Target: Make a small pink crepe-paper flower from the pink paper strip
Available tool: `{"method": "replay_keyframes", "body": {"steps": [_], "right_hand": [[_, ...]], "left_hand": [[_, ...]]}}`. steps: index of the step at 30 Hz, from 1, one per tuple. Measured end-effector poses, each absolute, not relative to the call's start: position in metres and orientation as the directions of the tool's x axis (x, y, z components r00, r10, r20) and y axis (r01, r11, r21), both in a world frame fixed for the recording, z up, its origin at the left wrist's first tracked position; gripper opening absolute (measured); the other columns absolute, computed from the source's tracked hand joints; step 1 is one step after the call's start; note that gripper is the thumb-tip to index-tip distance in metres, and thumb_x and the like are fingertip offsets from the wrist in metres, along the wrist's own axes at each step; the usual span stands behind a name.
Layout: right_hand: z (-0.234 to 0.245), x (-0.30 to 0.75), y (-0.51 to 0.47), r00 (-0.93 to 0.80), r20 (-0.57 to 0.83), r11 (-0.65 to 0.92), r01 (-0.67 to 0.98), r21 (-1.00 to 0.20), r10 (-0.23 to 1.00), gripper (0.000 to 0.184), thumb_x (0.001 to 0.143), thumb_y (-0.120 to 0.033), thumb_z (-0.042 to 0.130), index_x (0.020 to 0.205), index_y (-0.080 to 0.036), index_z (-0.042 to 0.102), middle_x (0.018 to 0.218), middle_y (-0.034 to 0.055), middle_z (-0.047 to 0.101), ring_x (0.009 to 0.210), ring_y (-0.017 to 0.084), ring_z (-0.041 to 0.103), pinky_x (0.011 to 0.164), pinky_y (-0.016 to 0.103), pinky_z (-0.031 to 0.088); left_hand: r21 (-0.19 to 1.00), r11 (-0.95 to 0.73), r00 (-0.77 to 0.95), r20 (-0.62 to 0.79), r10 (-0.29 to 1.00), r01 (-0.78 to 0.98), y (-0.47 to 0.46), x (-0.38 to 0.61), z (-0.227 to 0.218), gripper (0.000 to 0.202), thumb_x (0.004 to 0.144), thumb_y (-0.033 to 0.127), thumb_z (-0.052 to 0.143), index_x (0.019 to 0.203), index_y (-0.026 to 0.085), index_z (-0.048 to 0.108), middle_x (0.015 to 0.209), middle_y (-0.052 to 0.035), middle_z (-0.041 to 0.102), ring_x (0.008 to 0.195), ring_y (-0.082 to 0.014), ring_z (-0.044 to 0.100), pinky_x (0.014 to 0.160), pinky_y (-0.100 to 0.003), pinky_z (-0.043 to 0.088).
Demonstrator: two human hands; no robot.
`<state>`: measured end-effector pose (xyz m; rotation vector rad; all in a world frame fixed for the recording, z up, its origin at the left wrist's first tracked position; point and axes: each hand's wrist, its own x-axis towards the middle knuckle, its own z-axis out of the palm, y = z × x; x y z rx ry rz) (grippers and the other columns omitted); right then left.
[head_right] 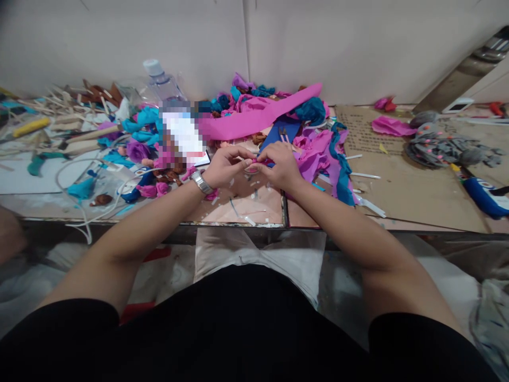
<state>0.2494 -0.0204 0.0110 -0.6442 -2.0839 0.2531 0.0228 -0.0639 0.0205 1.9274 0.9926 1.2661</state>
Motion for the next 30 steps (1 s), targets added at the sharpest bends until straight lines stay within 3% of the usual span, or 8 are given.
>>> {"method": "replay_keyframes", "body": {"steps": [9,17,23,26,30], "right_hand": [[0.011,0.2512,-0.0204,-0.457,0.697,0.829,0.39,-0.4,0.552,0.075,0.09,-0.098,0.053,0.078,-0.026,0.071,0.08,0.0049,0.074,0.088,0.028,0.067,0.097,0.051,0.044],[0.0092,0.2516,-0.0202,-0.466,0.71,0.842,0.392,-0.37,0.528,0.075,0.09,-0.098,0.054,0.08,-0.027,0.072,0.08,0.0044,0.074,0.09,0.029,0.066,0.102,0.052,0.043],[0.0112,0.2512,-0.0218,-0.488,0.699,0.848,0.377,-0.372,0.524,0.065,0.097,-0.089,0.059,0.093,-0.028,0.079,0.091,0.0054,0.081,0.095,0.029,0.068,0.102,0.052,0.045],[0.0111,0.2504,-0.0241,-0.476,0.711,0.85,0.375,-0.369,0.518,0.06,0.103,-0.082,0.057,0.091,-0.028,0.079,0.089,0.005,0.08,0.093,0.029,0.068,0.103,0.053,0.044],[0.0101,0.2498,-0.0251,-0.447,0.734,0.851,0.384,-0.358,0.511,0.055,0.105,-0.076,0.06,0.09,-0.027,0.079,0.087,0.0051,0.079,0.092,0.028,0.069,0.102,0.053,0.044]], "left_hand": [[0.851,-0.488,0.286,0.426,0.858,0.195,-0.0673,0.0231,0.0236,0.066,0.088,0.084,0.076,0.097,0.018,0.084,0.093,-0.0093,0.082,0.088,-0.0201,0.075,0.086,-0.034,0.06],[0.868,-0.463,0.306,0.398,0.865,0.179,-0.0664,0.0222,0.0227,0.06,0.086,0.075,0.085,0.1,0.017,0.083,0.1,-0.0104,0.082,0.09,-0.0192,0.074,0.084,-0.032,0.059],[0.891,-0.446,0.267,0.41,0.872,0.089,-0.0627,0.0204,0.0197,0.061,0.088,0.075,0.084,0.108,0.018,0.078,0.103,-0.0087,0.08,0.087,-0.0162,0.072,0.082,-0.031,0.058],[0.888,-0.451,0.27,0.414,0.869,0.092,-0.063,0.0205,0.0205,0.059,0.089,0.074,0.084,0.106,0.018,0.078,0.099,-0.0075,0.079,0.083,-0.0148,0.071,0.08,-0.03,0.057],[0.876,-0.47,0.274,0.428,0.861,0.107,-0.0644,0.021,0.0216,0.057,0.085,0.07,0.089,0.105,0.017,0.079,0.105,-0.0093,0.08,0.091,-0.0167,0.073,0.084,-0.031,0.059]]}}
